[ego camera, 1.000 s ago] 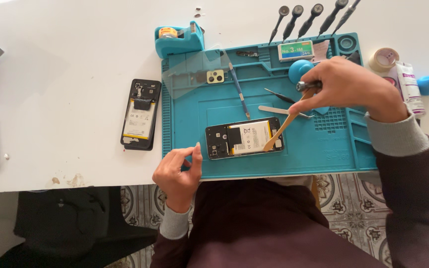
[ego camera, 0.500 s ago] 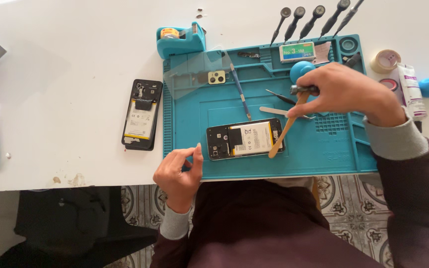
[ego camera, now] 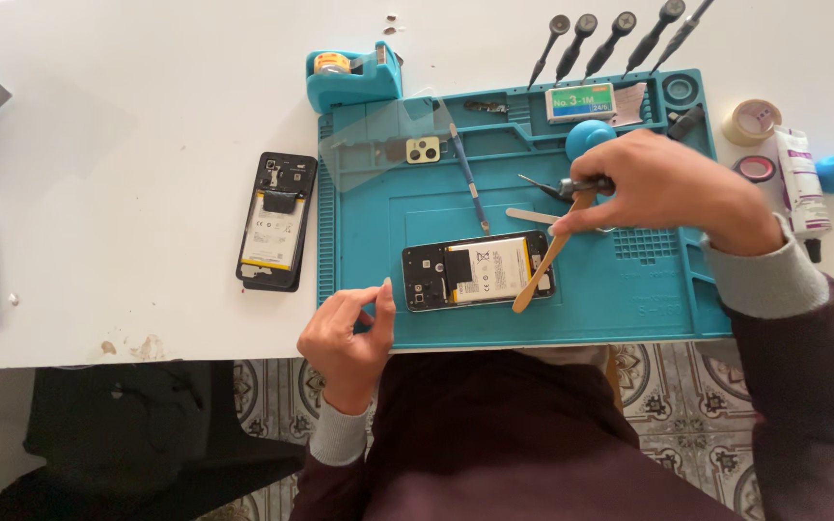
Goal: The person uses a precision screwdriver to remove screws from the back of a disassembled smartphone, then uses a brush to clean the battery area. The phone remains open on the work mat throughout the clip.
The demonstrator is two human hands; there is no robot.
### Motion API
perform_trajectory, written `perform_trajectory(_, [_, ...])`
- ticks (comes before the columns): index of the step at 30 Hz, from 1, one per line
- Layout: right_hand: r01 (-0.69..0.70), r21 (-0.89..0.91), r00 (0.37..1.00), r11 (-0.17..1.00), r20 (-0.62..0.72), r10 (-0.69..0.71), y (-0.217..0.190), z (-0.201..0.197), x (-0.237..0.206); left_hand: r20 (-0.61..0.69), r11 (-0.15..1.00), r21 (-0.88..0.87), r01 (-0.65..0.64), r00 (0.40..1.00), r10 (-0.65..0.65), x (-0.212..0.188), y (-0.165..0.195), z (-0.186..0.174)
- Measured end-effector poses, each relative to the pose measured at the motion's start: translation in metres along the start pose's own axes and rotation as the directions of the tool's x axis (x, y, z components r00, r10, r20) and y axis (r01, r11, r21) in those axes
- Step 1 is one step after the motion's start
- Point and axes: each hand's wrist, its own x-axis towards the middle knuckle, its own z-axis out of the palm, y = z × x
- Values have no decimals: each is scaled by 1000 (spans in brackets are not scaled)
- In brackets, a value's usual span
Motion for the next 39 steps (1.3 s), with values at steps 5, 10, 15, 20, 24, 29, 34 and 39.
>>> perform_trajectory(5, [-211, -130, 977, 969, -21, 210, 16, -15, -6, 4, 1000, 3, -5, 1000, 5, 1, -2, 1])
perform_trajectory(10, [-230, -139, 973, 963, -57, 225, 22, -13, -5, -2, 1000, 7, -16, 1000, 16, 1, -6, 1])
perform_trajectory(15, [-200, -120, 979, 973, -59, 194, 25, -12, -5, -10, 1000, 16, -18, 1000, 19, 0, -7, 3])
perform_trajectory(20, [-177, -107, 981, 978, -105, 166, 26, -13, -7, -4, 1000, 21, -20, 1000, 20, 0, -8, 3])
perform_trajectory(24, [-194, -142, 981, 971, -12, 194, 25, -9, -3, -7, 1000, 14, -23, 1000, 23, 0, -8, 5])
perform_trajectory(29, [-198, -120, 979, 973, -69, 191, 28, -10, -5, -1, 1000, 9, -14, 1000, 14, -1, -6, 2])
perform_trajectory(34, [-176, -154, 979, 972, -134, 156, 28, -9, -5, -2, 1000, -2, -7, 1000, 7, 0, -4, -1])
perform_trajectory(39, [-132, -54, 976, 990, -183, 120, 28, -7, -7, 0, 1000, 0, -9, 1000, 9, 1, -3, -2])
